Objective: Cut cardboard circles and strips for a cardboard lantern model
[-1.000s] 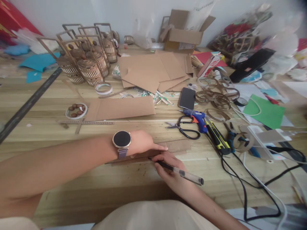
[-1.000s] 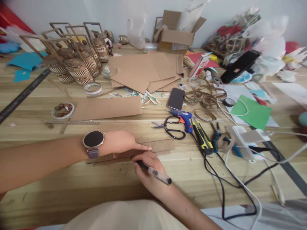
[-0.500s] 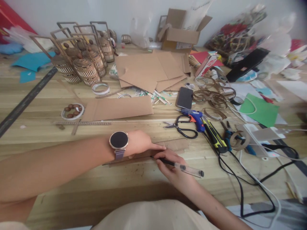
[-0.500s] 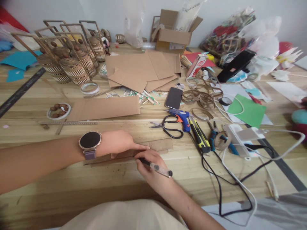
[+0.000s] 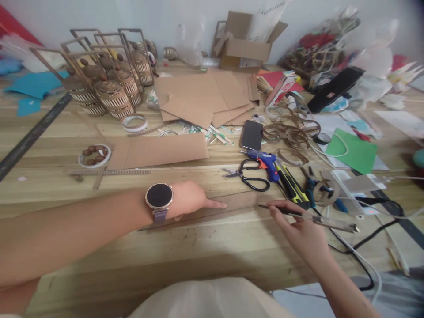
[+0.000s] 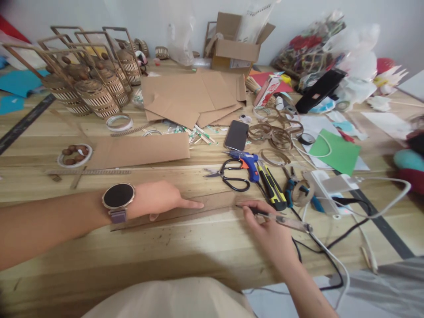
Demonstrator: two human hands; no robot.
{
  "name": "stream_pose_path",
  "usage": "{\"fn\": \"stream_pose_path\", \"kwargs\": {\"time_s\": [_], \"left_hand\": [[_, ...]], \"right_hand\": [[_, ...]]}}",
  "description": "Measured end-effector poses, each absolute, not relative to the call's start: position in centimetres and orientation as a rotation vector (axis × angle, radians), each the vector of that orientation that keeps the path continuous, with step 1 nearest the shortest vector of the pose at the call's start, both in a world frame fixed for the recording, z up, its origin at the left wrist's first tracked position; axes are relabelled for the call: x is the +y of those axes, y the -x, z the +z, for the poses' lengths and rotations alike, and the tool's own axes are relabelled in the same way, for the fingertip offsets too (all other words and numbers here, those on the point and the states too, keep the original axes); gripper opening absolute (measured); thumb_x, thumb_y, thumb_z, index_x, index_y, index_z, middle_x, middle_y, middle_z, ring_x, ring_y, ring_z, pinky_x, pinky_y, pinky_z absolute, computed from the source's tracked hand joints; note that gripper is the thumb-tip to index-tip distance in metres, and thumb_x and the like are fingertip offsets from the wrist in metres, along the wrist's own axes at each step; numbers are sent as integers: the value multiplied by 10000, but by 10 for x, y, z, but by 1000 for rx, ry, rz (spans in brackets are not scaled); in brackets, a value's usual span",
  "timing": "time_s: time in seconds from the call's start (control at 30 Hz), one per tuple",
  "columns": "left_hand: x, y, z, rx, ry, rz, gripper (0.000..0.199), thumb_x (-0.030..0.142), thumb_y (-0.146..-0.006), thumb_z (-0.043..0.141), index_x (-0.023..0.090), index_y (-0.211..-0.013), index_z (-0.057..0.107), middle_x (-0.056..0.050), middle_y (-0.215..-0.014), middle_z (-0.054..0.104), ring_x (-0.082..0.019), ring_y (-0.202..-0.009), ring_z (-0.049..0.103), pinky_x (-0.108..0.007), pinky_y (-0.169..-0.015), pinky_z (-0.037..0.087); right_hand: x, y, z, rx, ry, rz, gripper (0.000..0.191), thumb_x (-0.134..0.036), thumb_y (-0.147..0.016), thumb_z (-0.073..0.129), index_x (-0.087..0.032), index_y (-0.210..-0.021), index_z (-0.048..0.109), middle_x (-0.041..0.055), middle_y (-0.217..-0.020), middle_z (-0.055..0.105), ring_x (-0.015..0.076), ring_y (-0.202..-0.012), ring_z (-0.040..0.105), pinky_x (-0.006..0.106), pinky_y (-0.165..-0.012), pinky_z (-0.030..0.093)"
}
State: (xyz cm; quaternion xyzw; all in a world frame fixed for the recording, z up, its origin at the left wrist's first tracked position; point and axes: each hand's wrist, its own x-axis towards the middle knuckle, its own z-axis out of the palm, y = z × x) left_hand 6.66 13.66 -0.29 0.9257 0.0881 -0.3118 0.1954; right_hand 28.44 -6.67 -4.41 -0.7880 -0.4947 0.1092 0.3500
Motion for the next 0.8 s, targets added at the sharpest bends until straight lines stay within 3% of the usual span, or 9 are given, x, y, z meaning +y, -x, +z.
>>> {"fn": "stream_pose_path", "kwargs": {"time_s": [0.13,0.37,0.47,0.57,0.73,0.8], "left_hand": [[133,-67,4,236,-2674,-947,1108,-193,-698,600,462,-1550,332,127,-375,510,-146,-419,493,-213,-623,440],[131,-61,1,154,-2770,-776,1097,-208,-678,586,419,-1551,365,140,-315,311,-169,-490,520,-184,-560,380],[132,-60,0,164,-2762,-828,1075,-191,-694,592,420,-1549,368,133,-333,375,-169,-502,538,-183,-554,371],[132,-61,1,198,-2743,-853,1038,-177,-724,579,433,-1540,381,125,-356,450,-153,-480,522,-186,-580,392],[131,-63,2,254,-2660,-847,1034,-205,-743,479,443,-1541,368,150,-260,257,-136,-371,405,-180,-588,395],[131,-65,3,264,-2651,-918,1084,-219,-722,491,471,-1544,336,162,-257,255,-135,-351,382,-170,-566,374]], "right_hand": [[-60,-258,-42,-1347,1926,333,192,-361,-844,600,-245,-743,715,36,-718,764,225,-644,713,291,-471,515],[-40,-215,-61,-1471,1706,546,143,-269,-882,608,-237,-827,736,32,-781,787,218,-738,741,337,-705,597],[-36,-210,-66,-1484,1688,550,135,-263,-885,606,-245,-839,732,35,-825,799,232,-800,752,367,-772,596],[-36,-211,-67,-1473,1700,543,134,-275,-886,603,-245,-841,726,36,-828,798,233,-801,750,362,-764,595],[-45,-236,-60,-1395,1807,499,178,-314,-881,585,-229,-808,723,41,-763,770,226,-705,721,336,-674,584],[-52,-253,-55,-1330,1920,473,204,-353,-865,577,-225,-797,721,48,-776,773,232,-700,714,326,-624,567]]}}
